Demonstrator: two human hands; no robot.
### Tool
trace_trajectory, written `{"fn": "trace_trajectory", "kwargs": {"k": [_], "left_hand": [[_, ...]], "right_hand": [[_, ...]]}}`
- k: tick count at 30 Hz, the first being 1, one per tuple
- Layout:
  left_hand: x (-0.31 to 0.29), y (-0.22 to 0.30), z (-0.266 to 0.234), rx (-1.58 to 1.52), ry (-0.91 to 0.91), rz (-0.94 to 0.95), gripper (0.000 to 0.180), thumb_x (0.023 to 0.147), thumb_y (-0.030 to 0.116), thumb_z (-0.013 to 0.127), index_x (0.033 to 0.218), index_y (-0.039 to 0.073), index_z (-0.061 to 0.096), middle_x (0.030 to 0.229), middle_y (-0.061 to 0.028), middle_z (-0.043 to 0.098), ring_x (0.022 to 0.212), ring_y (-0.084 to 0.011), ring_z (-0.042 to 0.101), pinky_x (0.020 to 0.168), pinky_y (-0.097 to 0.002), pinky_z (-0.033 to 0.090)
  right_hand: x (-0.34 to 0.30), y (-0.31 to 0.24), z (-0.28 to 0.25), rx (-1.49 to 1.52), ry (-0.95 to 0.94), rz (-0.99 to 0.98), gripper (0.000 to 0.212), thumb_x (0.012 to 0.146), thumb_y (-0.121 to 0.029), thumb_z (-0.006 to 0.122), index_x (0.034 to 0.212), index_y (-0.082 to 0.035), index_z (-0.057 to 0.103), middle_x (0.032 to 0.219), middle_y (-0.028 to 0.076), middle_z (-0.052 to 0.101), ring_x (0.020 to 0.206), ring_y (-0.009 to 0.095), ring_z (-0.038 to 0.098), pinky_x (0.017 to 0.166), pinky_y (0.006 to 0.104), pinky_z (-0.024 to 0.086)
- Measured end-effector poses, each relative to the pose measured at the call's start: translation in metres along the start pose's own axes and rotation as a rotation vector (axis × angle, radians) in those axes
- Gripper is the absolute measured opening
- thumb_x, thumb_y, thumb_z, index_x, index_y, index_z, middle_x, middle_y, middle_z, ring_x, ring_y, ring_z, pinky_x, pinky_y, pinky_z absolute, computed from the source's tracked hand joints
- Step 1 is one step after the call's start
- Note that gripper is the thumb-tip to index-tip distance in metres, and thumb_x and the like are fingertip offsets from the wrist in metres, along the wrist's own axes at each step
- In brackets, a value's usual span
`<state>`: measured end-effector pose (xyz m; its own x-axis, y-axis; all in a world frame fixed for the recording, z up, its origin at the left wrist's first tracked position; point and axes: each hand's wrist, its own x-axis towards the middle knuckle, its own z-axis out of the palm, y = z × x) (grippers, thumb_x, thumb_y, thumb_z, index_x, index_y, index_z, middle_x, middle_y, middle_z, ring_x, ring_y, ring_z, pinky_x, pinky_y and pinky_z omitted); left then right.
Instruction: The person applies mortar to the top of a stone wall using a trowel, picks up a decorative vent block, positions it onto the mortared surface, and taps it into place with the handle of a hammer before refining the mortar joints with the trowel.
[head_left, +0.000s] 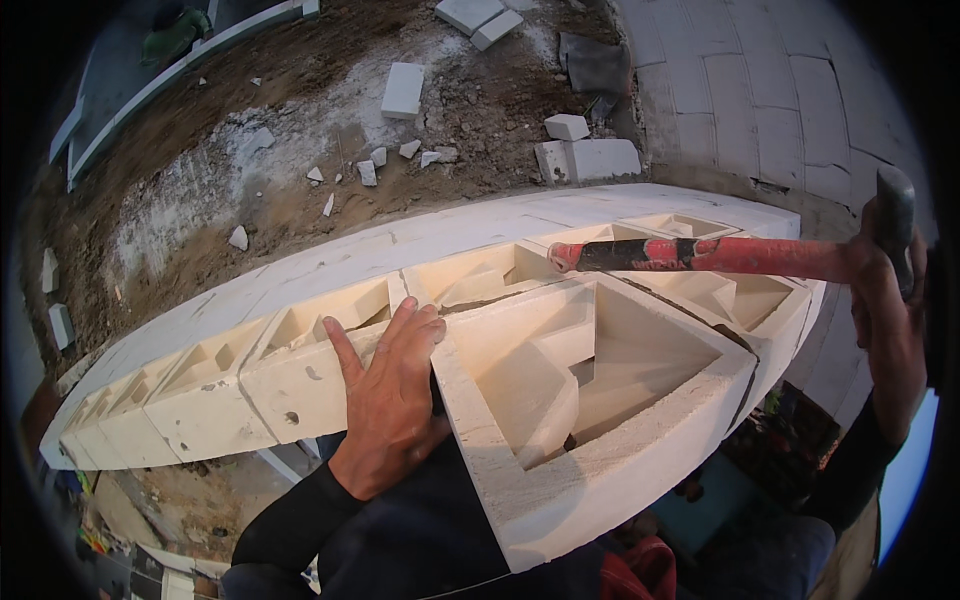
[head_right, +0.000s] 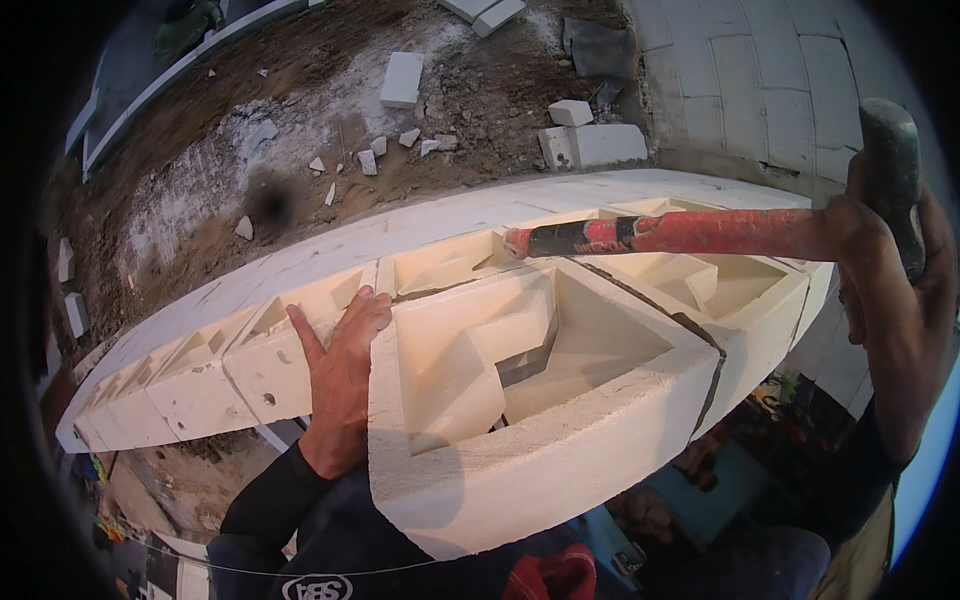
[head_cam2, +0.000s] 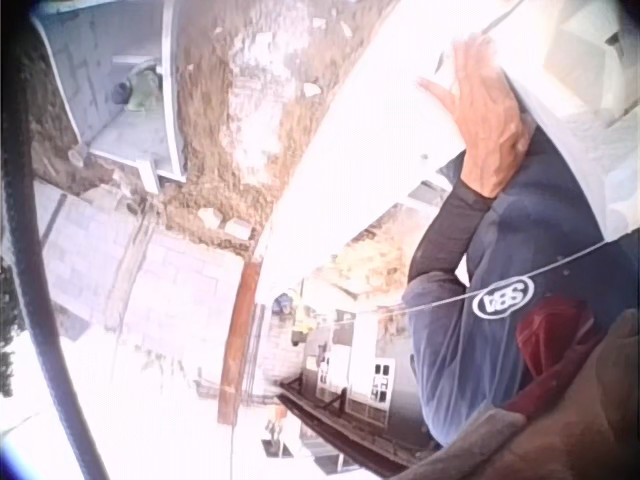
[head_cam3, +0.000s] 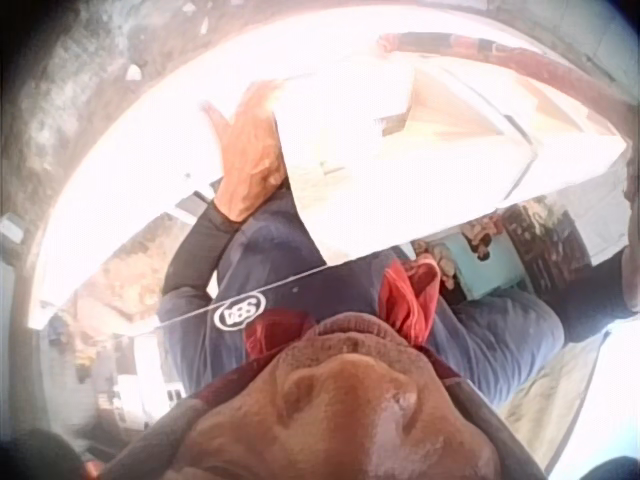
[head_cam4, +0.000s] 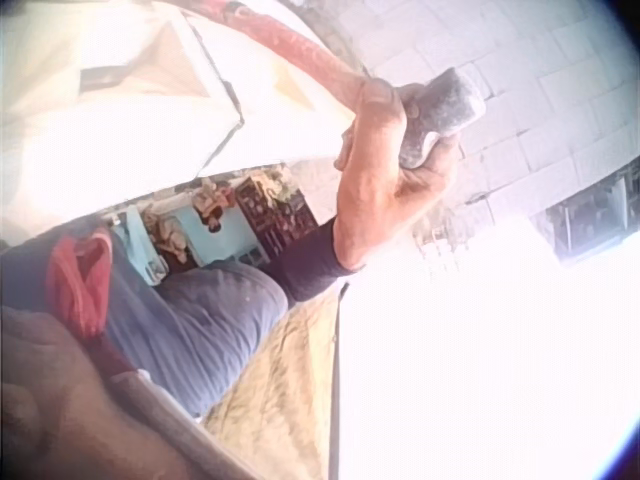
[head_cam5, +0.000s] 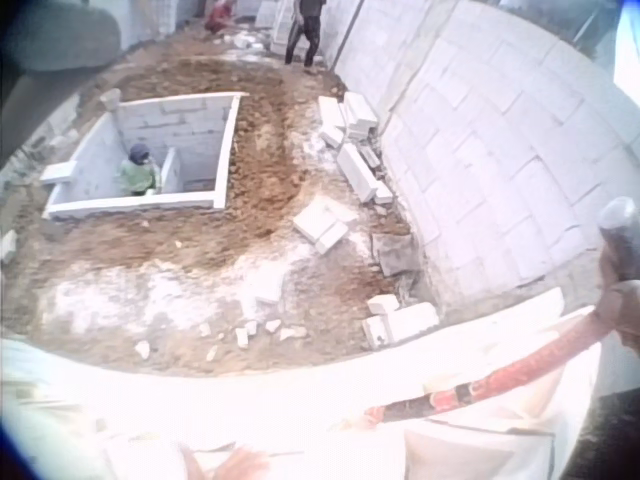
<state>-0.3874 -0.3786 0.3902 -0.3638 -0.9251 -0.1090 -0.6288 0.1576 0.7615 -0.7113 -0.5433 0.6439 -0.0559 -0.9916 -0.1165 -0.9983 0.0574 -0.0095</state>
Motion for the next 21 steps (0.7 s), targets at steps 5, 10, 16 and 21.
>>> {"fn": "trace_trajectory", "kwargs": {"k": [5, 10, 16, 21], "left_hand": [[-0.003, -0.002, 0.0, -0.041, -0.015, 0.005, 0.094, 0.067, 0.011, 0.088, 0.145, 0.004, 0.036, 0.15, -0.0193, 0.049, 0.15, -0.0397, 0.037, 0.11, -0.0819, -0.009], [-0.008, 0.001, 0.011, 0.029, 0.101, -0.061, 0.099, 0.067, 0.011, 0.087, 0.152, 0.011, 0.036, 0.162, -0.0221, 0.024, 0.153, -0.0545, 0.012, 0.108, -0.085, -0.006], [-0.014, 0.006, 0.014, 0.101, 0.142, -0.121, 0.098, 0.067, 0.013, 0.088, 0.153, 0.017, 0.04, 0.152, -0.02, 0.027, 0.15, -0.0568, 0.012, 0.109, -0.0851, -0.004], [-0.012, 0.006, 0.012, 0.104, 0.109, -0.12, 0.099, 0.067, 0.014, 0.089, 0.153, 0.017, 0.041, 0.149, -0.0186, 0.03, 0.149, -0.0552, 0.014, 0.109, -0.0847, -0.004]], "right_hand": [[0.004, 0.038, -0.013, 0.03, -0.127, 0.097, 0.052, 0.103, -0.051, 0.058, 0.129, -0.006, 0.061, 0.064, 0.0, 0.054, 0.045, 0.004, 0.046, 0.043, 0.022, 0.034], [0.006, 0.026, -0.005, 0.316, -0.097, 0.041, 0.035, 0.097, -0.039, 0.063, 0.113, -0.007, 0.058, 0.061, 0.001, 0.054, 0.044, 0.005, 0.044, 0.041, 0.022, 0.033], [0.008, -0.084, 0.015, 0.762, -0.181, -0.073, 0.02, 0.088, -0.015, 0.071, 0.079, -0.008, 0.054, 0.053, -0.001, 0.049, 0.039, 0.004, 0.035, 0.036, 0.022, 0.027], [0.004, -0.086, 0.024, 0.697, -0.086, -0.028, 0.023, 0.089, -0.017, 0.07, 0.077, -0.008, 0.053, 0.054, -0.001, 0.047, 0.04, 0.005, 0.035, 0.037, 0.022, 0.026]]}}
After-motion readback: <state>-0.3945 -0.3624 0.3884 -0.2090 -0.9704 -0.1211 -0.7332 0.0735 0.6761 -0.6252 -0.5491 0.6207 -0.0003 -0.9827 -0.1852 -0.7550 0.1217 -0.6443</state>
